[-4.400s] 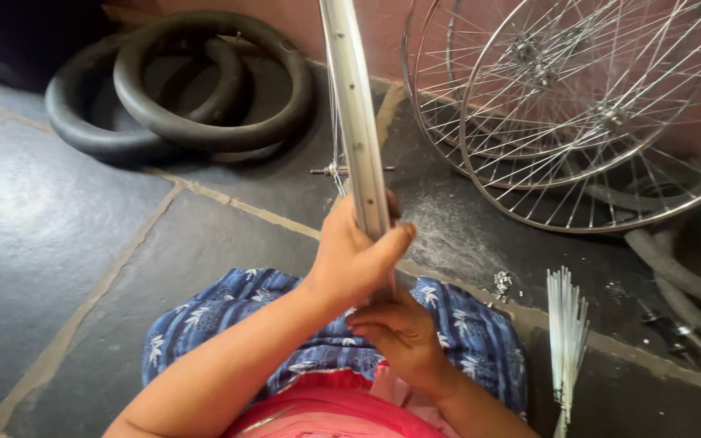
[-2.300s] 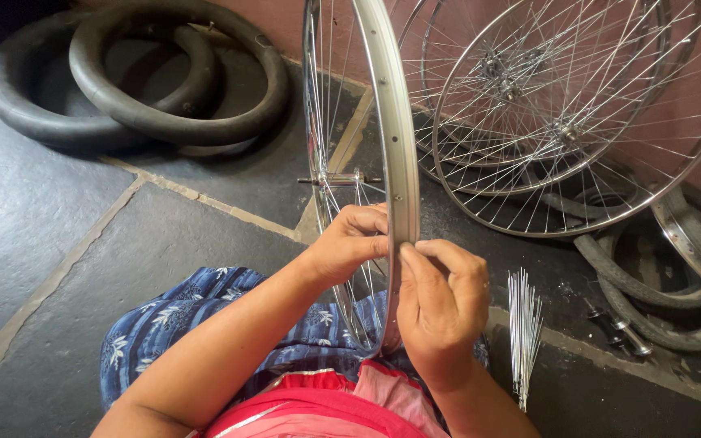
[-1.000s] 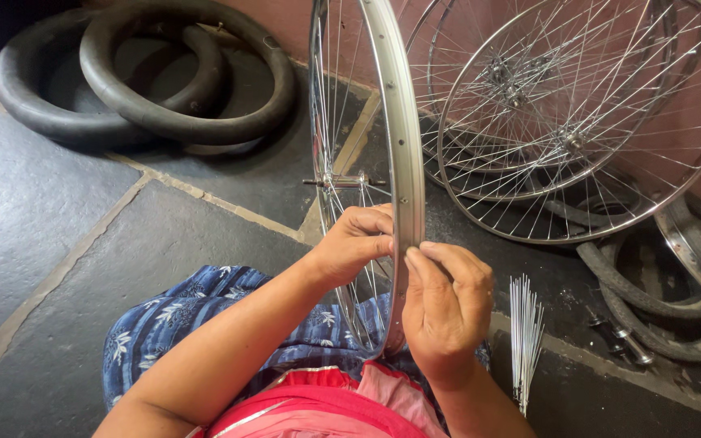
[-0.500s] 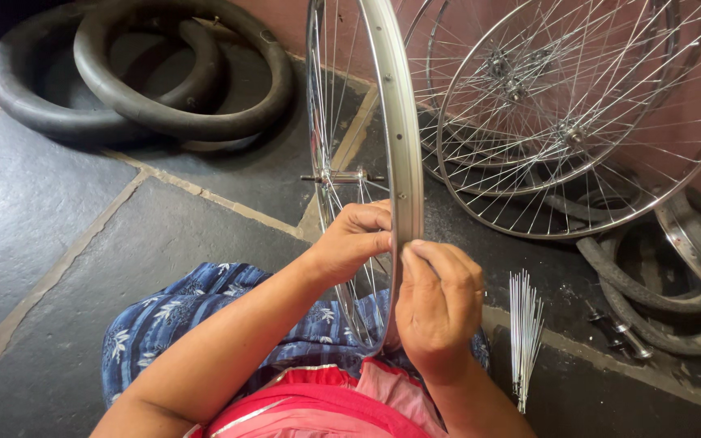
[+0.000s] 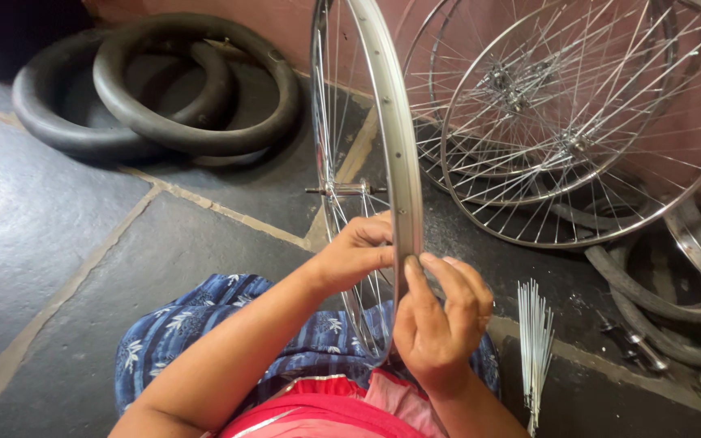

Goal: The person is assembling a bicycle wheel by hand, inserting metal spokes into the rim and hub. They repeatedly pick up spokes, thread them through the rim holes, and connect them to the hub, rotating the wheel as needed to access different positions.

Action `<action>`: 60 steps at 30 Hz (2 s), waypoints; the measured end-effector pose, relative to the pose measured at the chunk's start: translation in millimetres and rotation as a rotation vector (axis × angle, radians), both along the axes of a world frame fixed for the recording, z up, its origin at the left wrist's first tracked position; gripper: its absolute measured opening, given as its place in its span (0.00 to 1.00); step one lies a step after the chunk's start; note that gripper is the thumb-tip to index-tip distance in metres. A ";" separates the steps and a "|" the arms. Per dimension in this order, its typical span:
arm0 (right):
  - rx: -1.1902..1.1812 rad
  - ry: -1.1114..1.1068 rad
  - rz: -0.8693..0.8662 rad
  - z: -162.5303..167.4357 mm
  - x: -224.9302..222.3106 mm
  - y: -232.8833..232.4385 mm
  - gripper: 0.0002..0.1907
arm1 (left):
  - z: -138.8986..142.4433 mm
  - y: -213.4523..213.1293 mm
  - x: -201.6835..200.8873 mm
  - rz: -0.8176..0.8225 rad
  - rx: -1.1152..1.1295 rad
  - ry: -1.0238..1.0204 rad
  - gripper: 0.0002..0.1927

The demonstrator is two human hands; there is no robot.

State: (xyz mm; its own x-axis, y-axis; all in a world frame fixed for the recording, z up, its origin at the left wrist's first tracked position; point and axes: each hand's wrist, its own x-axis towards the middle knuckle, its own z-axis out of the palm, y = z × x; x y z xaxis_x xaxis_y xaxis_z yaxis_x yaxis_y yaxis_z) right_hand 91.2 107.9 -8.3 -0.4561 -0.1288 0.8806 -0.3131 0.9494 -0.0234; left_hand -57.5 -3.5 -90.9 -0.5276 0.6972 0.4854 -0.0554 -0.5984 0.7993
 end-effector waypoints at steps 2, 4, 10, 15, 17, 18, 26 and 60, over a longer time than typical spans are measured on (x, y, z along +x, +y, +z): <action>-0.011 -0.002 0.004 -2.3 -0.6 0.8 0.15 | 2.1 -3.0 0.2 0.086 -0.025 0.189 0.11; -0.035 0.001 0.018 -3.5 -2.2 0.9 0.15 | 3.8 -5.6 -0.4 0.110 -0.061 0.265 0.12; -0.012 -0.006 0.049 5.3 -1.3 4.1 0.14 | 0.8 -3.6 -1.9 -0.097 -0.044 -0.089 0.12; 0.068 -0.014 -0.005 15.3 0.6 -2.5 0.12 | -3.7 0.1 -1.0 -0.027 0.071 -0.040 0.09; 0.047 -0.048 0.007 18.2 1.5 -4.4 0.12 | -2.4 -0.4 0.1 -0.005 0.027 -0.038 0.10; 0.036 -0.064 0.014 19.1 1.9 -4.6 0.12 | -0.7 -1.0 0.4 0.006 0.005 -0.035 0.10; -0.297 -0.086 0.157 -14.0 6.8 0.6 0.20 | 14.9 -7.3 0.8 0.045 -0.067 0.179 0.11; -0.812 -0.257 0.664 -115.5 13.2 -2.8 0.32 | 11.6 -12.9 5.4 0.282 -0.146 0.301 0.17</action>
